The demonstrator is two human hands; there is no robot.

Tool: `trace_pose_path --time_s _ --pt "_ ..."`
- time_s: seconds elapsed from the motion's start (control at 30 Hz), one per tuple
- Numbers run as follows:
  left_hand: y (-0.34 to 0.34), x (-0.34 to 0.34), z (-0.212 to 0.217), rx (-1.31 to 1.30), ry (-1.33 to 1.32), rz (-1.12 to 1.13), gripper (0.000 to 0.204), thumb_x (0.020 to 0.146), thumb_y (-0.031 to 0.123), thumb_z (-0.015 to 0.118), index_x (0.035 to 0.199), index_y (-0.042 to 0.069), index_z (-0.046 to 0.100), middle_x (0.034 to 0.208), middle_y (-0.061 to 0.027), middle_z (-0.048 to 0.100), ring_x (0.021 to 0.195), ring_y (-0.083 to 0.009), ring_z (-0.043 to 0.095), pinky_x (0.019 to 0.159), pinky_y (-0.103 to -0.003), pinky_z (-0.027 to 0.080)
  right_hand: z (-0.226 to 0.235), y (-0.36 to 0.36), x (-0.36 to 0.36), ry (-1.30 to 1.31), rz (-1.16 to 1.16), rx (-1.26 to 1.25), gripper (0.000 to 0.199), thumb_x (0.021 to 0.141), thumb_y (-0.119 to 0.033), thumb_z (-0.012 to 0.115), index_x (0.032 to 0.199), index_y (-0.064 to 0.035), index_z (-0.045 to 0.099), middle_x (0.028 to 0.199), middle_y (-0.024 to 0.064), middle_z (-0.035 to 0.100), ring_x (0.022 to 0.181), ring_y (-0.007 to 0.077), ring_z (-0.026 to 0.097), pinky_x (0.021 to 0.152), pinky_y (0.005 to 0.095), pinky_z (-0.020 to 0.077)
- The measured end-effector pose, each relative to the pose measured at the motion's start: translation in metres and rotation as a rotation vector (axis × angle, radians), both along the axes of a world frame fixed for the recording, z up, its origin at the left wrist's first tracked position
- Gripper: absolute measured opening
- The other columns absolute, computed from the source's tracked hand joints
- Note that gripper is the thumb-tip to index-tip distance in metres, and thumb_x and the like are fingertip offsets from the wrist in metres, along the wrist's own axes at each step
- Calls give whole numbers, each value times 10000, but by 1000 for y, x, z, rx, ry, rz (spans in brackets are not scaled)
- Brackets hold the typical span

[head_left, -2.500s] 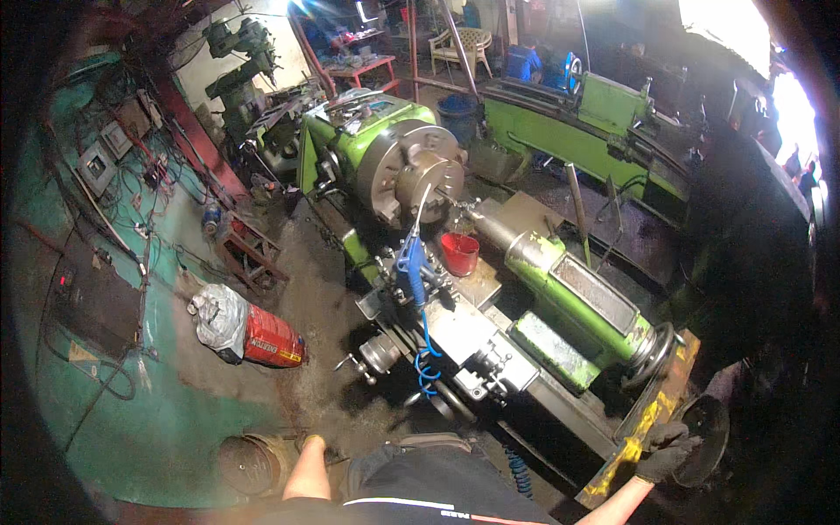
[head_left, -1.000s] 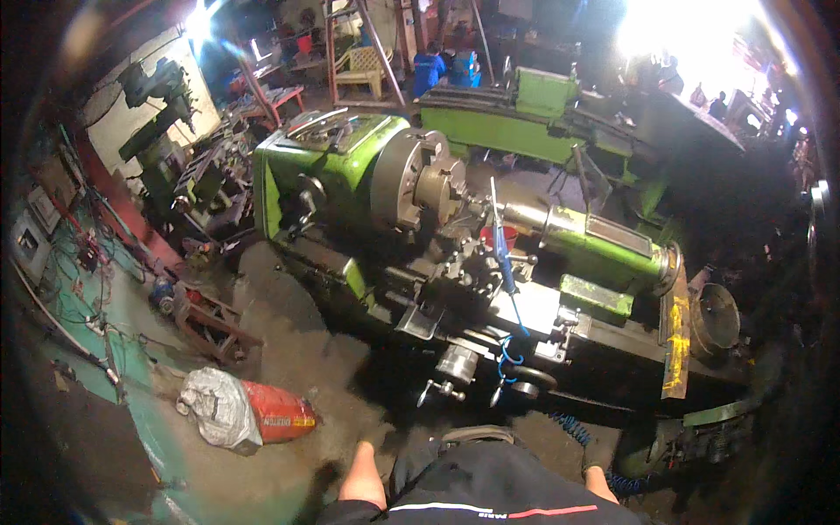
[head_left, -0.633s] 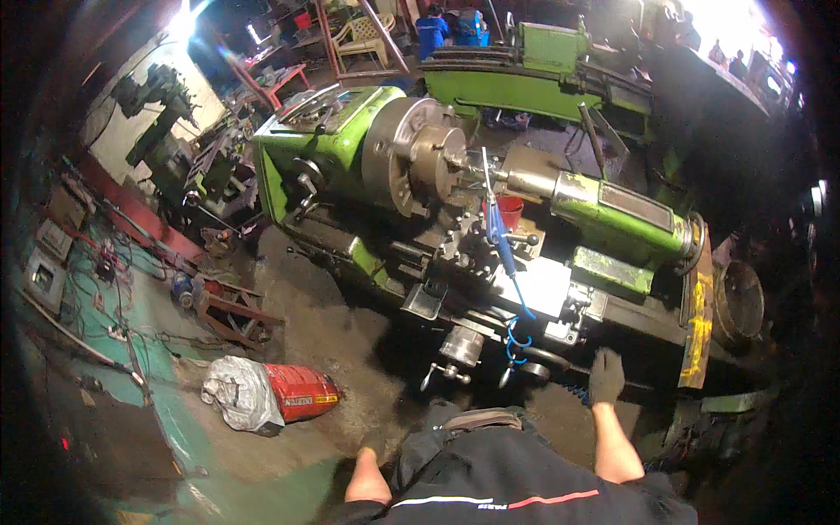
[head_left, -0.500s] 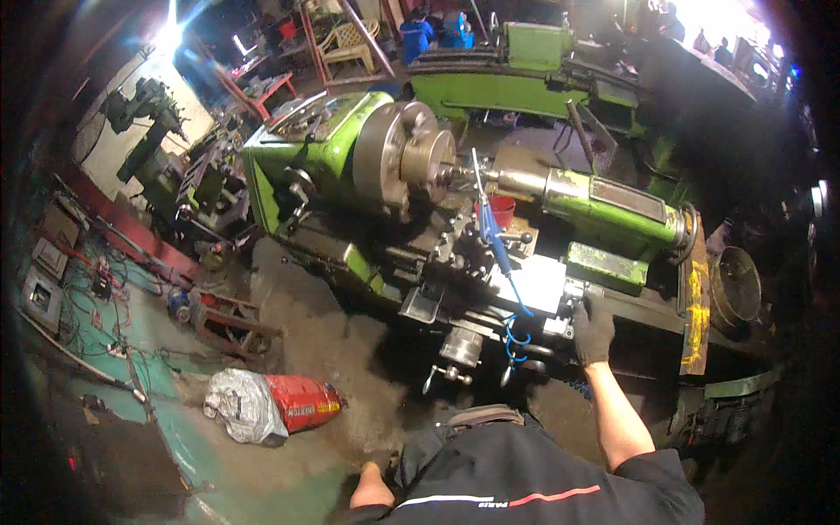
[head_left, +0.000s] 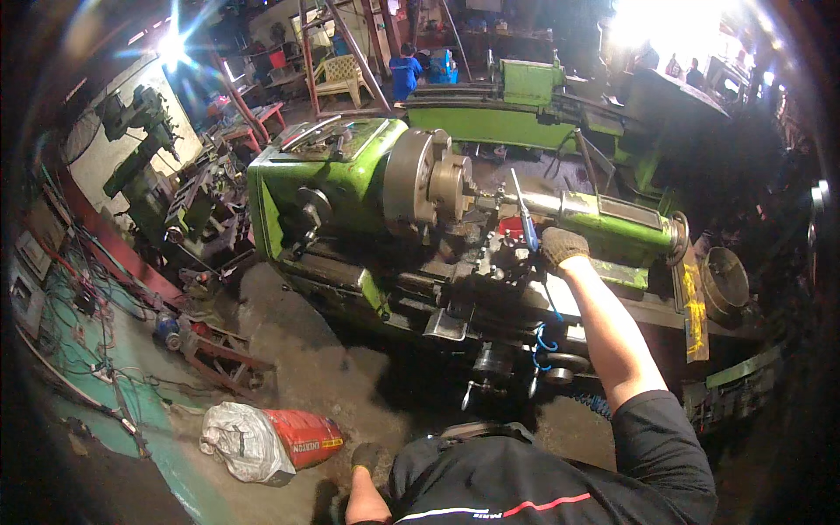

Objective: The person operates a green metal lathe, adjusting the chuck and tool post while the workpiece rotates. They use a wrench to tighten the chuck and a caliper to measure the workpiece, then continue machining with the cutting tool.

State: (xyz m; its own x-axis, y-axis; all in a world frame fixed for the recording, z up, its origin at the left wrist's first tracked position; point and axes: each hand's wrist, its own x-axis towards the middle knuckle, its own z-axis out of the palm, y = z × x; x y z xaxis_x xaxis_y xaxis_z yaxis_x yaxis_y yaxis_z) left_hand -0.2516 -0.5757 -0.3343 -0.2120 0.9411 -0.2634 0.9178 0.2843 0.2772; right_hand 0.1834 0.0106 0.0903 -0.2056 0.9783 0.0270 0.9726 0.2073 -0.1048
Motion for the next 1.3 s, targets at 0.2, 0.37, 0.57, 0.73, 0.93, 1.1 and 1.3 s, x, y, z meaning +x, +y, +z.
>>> trace_pose_path --time_s 0.2,0.37,0.57,0.73,0.93,1.1,1.3 --pt "-27 -12 2 -494 -494 534 344 1059 362 655 1265 163 845 1000 -134 816 843 -272 752 786 -457 576 -4 1 -9 -14 -87 -31 357 926 -336 810 1165 -71 839 1215 236 803 1150 421 784 950 533 632" --pt "-41 -15 3 -681 -662 749 354 1046 399 712 1198 113 855 919 -106 785 755 -236 701 707 -438 537 -6 3 -9 -28 -109 -23 346 964 -302 754 1198 -59 828 1257 225 800 1202 417 770 996 528 624" --pt "-45 -18 -1 -674 -734 881 325 1034 393 742 1148 112 858 874 -101 761 706 -243 669 668 -445 524 2 1 -12 -33 -134 -67 353 1011 -249 656 1265 -62 814 1333 224 778 1250 417 754 1029 535 612" --pt "-47 -18 0 -658 -814 1001 304 1023 389 767 1105 112 861 837 -97 740 664 -249 642 635 -450 514 11 -9 -16 -30 -121 -87 413 1075 -243 530 1334 -57 793 1386 219 760 1282 413 744 1053 547 597" --pt "-38 -8 9 -575 -902 1261 273 1019 381 782 1030 118 853 755 -81 700 602 -258 600 596 -442 493 10 -6 -16 -27 -140 -103 400 1071 -242 539 1313 -69 805 1368 200 774 1265 408 754 1035 546 606" --pt "-44 4 19 -556 -721 788 310 1020 400 765 1033 103 854 746 -92 705 590 -249 602 598 -440 492 -7 6 -4 -33 -122 -74 386 1069 -247 558 1303 -75 813 1362 191 781 1261 401 760 1027 544 610" --pt "-34 20 4 -622 -618 791 386 1039 449 676 1182 139 855 933 -166 795 795 -311 742 730 -479 556 -2 4 -3 0 -102 -70 382 1067 -279 577 1303 -99 818 1369 175 784 1272 388 758 1043 527 607"
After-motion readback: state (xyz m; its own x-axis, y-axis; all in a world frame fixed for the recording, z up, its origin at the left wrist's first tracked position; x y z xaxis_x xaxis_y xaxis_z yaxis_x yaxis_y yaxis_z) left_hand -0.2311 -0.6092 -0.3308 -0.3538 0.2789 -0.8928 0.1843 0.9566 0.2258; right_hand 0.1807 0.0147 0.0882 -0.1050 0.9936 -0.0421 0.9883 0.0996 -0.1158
